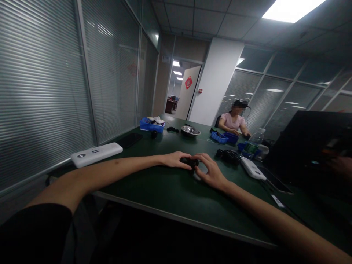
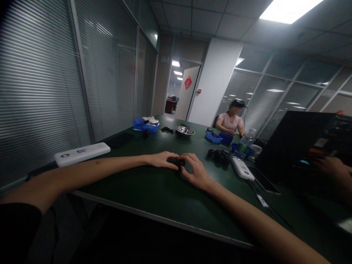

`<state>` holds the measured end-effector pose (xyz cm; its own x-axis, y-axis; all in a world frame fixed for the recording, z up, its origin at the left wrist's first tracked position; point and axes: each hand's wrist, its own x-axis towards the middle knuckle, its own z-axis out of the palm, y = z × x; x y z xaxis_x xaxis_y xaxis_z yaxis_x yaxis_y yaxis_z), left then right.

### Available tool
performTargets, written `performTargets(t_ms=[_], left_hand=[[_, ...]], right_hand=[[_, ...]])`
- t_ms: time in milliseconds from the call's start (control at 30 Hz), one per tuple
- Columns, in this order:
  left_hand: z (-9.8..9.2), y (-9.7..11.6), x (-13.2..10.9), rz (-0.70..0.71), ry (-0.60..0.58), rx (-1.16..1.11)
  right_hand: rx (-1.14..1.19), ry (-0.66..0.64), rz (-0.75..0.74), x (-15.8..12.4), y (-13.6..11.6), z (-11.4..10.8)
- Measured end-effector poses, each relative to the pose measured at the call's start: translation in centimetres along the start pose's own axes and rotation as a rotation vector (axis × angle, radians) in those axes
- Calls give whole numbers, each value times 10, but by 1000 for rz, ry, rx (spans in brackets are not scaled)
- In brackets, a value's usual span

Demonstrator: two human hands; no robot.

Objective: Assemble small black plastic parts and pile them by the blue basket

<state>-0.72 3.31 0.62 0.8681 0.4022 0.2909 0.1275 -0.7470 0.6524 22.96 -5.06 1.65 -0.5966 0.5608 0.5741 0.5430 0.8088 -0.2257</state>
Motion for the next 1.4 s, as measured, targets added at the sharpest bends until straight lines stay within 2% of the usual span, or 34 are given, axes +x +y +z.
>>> performTargets(t_ms=[533, 733, 1067, 1400], left_hand=[[1, -3, 2, -11, 8, 12], [0, -2, 1, -11, -6, -13], [-1, 2, 0, -31, -2, -1], [0, 4, 1, -25, 8, 8]], right_hand=[[124, 13, -9, -4, 13, 5], [152, -7, -12, -3, 9, 2], [0, 30, 14, -1, -2, 0], [36, 12, 25, -2, 2, 2]])
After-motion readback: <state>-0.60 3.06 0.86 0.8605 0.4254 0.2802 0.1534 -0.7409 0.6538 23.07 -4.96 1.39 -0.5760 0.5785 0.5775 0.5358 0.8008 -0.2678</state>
